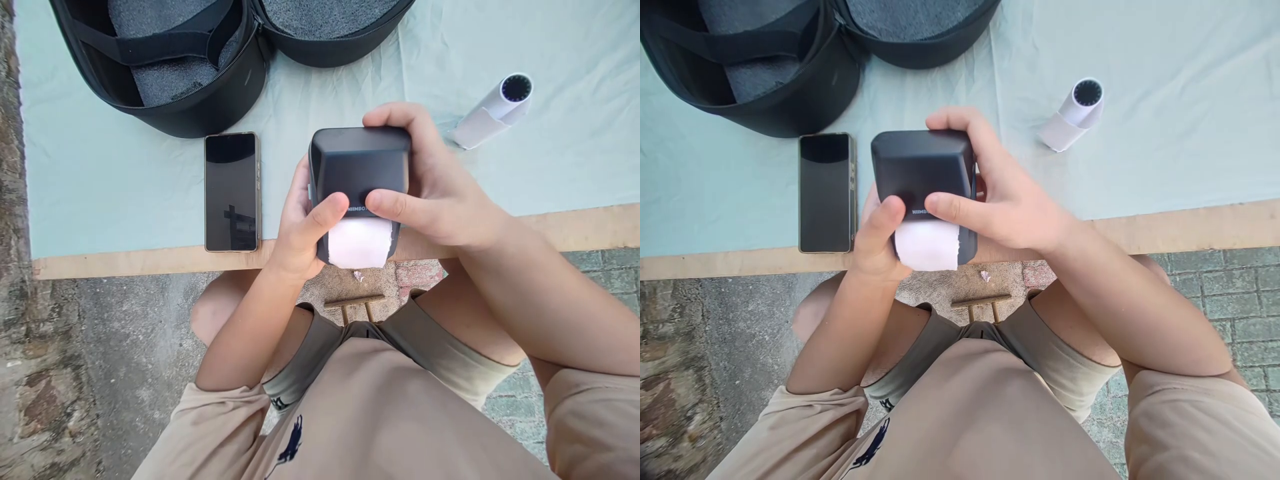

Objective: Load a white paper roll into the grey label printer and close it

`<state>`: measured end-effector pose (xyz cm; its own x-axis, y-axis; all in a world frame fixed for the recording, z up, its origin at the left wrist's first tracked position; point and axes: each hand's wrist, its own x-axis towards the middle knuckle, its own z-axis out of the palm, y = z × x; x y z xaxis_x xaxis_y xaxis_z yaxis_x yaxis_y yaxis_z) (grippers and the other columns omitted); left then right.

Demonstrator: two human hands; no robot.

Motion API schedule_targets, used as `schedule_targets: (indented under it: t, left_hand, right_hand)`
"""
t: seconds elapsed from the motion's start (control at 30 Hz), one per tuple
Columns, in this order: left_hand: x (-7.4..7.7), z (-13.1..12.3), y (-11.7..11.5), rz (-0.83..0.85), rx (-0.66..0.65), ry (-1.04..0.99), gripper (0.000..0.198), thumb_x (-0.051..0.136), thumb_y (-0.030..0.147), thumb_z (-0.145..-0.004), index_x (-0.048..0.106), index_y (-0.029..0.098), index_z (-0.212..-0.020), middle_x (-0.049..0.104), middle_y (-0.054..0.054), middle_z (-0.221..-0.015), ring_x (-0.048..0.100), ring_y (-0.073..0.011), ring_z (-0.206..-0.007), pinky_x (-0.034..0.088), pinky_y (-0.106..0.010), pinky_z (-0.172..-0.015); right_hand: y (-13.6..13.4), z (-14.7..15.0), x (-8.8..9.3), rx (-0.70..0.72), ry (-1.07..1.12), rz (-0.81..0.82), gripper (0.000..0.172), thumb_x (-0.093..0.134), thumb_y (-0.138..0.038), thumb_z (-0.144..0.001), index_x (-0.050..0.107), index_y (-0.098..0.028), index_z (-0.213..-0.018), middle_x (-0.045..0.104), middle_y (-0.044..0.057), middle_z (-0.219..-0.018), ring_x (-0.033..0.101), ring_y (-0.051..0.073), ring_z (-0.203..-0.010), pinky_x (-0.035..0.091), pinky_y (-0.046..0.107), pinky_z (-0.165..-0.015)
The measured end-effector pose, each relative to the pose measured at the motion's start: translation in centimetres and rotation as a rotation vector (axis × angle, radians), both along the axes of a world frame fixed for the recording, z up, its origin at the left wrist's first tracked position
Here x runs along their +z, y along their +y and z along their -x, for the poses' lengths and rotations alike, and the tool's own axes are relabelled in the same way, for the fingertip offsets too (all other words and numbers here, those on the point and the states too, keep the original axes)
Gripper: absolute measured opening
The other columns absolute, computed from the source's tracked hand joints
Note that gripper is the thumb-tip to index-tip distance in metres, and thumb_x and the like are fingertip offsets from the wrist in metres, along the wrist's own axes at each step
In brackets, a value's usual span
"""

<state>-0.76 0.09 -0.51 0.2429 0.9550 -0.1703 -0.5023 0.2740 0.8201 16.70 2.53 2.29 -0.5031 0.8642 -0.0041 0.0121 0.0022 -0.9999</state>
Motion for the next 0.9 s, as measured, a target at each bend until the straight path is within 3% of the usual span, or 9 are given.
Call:
schedule_targets:
  t: [0.13, 0.3, 0.4, 0.5, 0.6, 0.73, 0.9]
  left_hand:
    - [0.4, -0.1, -0.1, 0.004, -0.037, -0.117, 0.027, 0.067, 0.033, -0.088, 0.058, 0.033, -0.114, 0.072, -0.002, -0.113, 0.061, -0.0289, -0.132, 0.057, -0.041, -0.1]
    - [0.9, -0.2, -0.1, 0.041, -0.02, -0.133, 0.025, 0.066, 0.027, -0.088, 0.058, 0.029, -0.112, 0.072, -0.003, -0.112, 0.065, -0.027, -0.127, 0.058, -0.038, -0.097]
    - [1.3, -0.4, -0.1, 0.068, 0.013, -0.092, 0.023, 0.065, 0.038, -0.088, 0.061, 0.03, -0.11, 0.074, -0.003, -0.112, 0.063, -0.0277, -0.129, 0.056, -0.038, -0.101]
    - [1.5, -0.6, 0.0, 0.144, 0.012, -0.09, 0.035, 0.054, 0.054, -0.092, 0.067, 0.029, -0.113, 0.075, -0.005, -0.112, 0.058, -0.0296, -0.135, 0.054, -0.041, -0.106]
    - [0.9, -0.7, 0.1, 0.178, 0.053, -0.055, 0.043, 0.043, 0.057, -0.096, 0.068, 0.026, -0.115, 0.075, -0.006, -0.115, 0.053, -0.0294, -0.139, 0.052, -0.044, -0.109]
    - [-0.2, -0.7, 0.2, 0.078, 0.075, 0.035, 0.058, 0.033, 0.066, -0.096, 0.064, 0.026, -0.125, 0.073, -0.007, -0.121, 0.048, -0.0308, -0.144, 0.051, -0.049, -0.109]
    - [-1.0, -0.4, 0.2, 0.012, 0.05, 0.077, 0.063, 0.033, 0.072, -0.094, 0.062, 0.027, -0.128, 0.07, -0.008, -0.123, 0.047, -0.0335, -0.144, 0.051, -0.051, -0.108]
  right_hand:
    - [0.0, 0.1, -0.3, -0.019, -0.009, -0.025, 0.054, 0.071, -0.044, -0.086, 0.039, -0.03, -0.128, 0.051, 0.004, -0.128, 0.059, 0.016, -0.096, 0.056, 0.032, -0.079]
    - [0.2, 0.1, -0.4, -0.024, -0.034, -0.049, 0.052, 0.069, -0.045, -0.086, 0.04, -0.03, -0.126, 0.051, 0.005, -0.126, 0.058, 0.018, -0.099, 0.054, 0.035, -0.081]
    - [0.2, 0.0, -0.4, -0.008, -0.023, -0.039, 0.054, 0.069, -0.044, -0.087, 0.038, -0.03, -0.128, 0.049, 0.005, -0.128, 0.058, 0.017, -0.099, 0.054, 0.034, -0.081]
    - [0.1, -0.2, -0.4, -0.009, -0.017, -0.018, 0.056, 0.069, -0.043, -0.087, 0.036, -0.029, -0.13, 0.048, 0.006, -0.131, 0.058, 0.017, -0.102, 0.055, 0.033, -0.083]
    - [0.0, -0.2, -0.4, -0.014, -0.022, -0.024, 0.057, 0.068, -0.044, -0.088, 0.034, -0.028, -0.132, 0.05, 0.006, -0.131, 0.059, 0.017, -0.102, 0.056, 0.033, -0.085]
    - [0.1, -0.2, -0.4, -0.04, -0.091, -0.06, 0.06, 0.069, -0.046, -0.086, 0.034, -0.027, -0.132, 0.051, 0.006, -0.131, 0.06, 0.018, -0.105, 0.058, 0.033, -0.083]
    - [0.0, -0.1, -0.3, -0.067, -0.17, -0.124, 0.062, 0.071, -0.048, -0.083, 0.037, -0.029, -0.13, 0.05, 0.006, -0.134, 0.059, 0.02, -0.109, 0.058, 0.033, -0.078]
